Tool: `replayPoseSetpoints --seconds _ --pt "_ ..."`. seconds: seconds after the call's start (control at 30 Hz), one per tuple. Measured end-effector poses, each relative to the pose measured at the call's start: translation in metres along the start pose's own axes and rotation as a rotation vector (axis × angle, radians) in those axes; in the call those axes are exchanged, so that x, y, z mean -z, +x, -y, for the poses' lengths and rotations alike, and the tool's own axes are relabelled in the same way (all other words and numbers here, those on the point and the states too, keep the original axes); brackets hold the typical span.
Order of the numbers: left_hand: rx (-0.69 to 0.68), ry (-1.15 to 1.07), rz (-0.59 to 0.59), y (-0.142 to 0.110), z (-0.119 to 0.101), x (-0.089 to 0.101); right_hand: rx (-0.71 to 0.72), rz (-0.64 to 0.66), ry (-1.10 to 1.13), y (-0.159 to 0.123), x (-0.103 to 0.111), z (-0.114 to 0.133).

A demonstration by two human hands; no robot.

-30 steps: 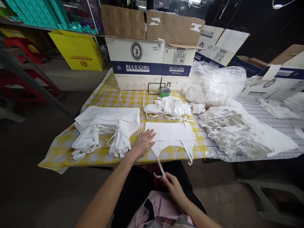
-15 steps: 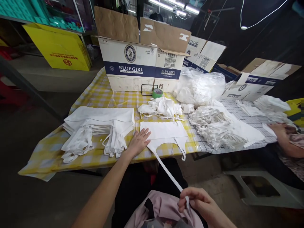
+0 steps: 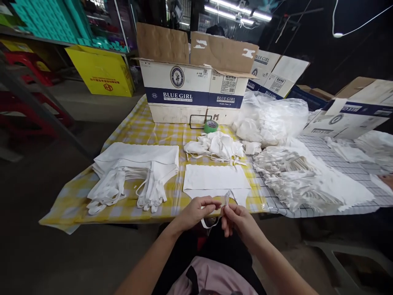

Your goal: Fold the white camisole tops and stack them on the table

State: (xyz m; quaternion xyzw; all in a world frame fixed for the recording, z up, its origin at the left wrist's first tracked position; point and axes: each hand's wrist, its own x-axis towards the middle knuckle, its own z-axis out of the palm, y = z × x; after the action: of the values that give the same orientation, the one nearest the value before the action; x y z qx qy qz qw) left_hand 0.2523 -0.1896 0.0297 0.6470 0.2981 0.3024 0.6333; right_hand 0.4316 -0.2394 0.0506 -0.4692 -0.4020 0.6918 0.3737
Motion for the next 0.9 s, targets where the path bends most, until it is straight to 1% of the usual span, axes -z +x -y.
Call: replayPoseSetpoints --seconds 0.07,0.13,0.23,0.37,0.47,0.5,0.53,0.6,0.63,0.67,0.7,0.77,0.83,0.9 --pt "0.061 -0.166 0.041 0.003 -0.002 -0.005 -0.028 0.04 0.0 0.007 0.002 -0.003" --pt "0.117 -0.29 0.046 0.008 0.001 -0.009 -0.042 0.072 0.009 0.013 0.005 -0.007" --pt "0.195 -0.39 -0.046 0.016 0.008 -0.012 -0.056 0.112 0.029 0.02 0.01 -0.01" --pt "0.229 -0.405 -0.163 0.023 0.011 -0.013 -0.084 0.164 0.037 0.026 0.01 -0.011" --pt "0.22 -0.276 -0.29 0.025 0.008 -0.012 -0.092 0.177 -0.063 0.028 0.01 -0.01" --pt "0.22 -0.209 -0.329 0.025 0.007 -0.011 -0.062 0.138 -0.147 0.029 0.011 -0.011" --pt "0.22 -0.139 -0.36 0.025 0.005 -0.011 -0.001 0.057 -0.255 0.03 0.013 -0.012" --pt "0.219 -0.019 -0.393 0.024 0.001 -0.011 0.193 -0.176 -0.516 0.032 0.018 -0.015" --pt "0.222 0.018 -0.391 0.023 0.0 -0.012 0.305 -0.279 -0.652 0.033 0.021 -0.018" --pt "0.233 0.034 -0.378 0.022 -0.002 -0.012 0.409 -0.341 -0.781 0.035 0.023 -0.02" --pt "0.251 0.028 -0.359 0.021 -0.003 -0.013 0.496 -0.354 -0.898 0.037 0.026 -0.023" --pt "0.294 -0.002 -0.333 0.02 -0.003 -0.013 0.616 -0.267 -1.088 0.042 0.029 -0.026" --pt "0.321 -0.017 -0.333 0.02 -0.001 -0.012 0.676 -0.152 -1.208 0.047 0.031 -0.026" --pt "0.329 -0.016 -0.312 0.019 0.002 -0.01 0.696 -0.054 -1.269 0.052 0.033 -0.024"
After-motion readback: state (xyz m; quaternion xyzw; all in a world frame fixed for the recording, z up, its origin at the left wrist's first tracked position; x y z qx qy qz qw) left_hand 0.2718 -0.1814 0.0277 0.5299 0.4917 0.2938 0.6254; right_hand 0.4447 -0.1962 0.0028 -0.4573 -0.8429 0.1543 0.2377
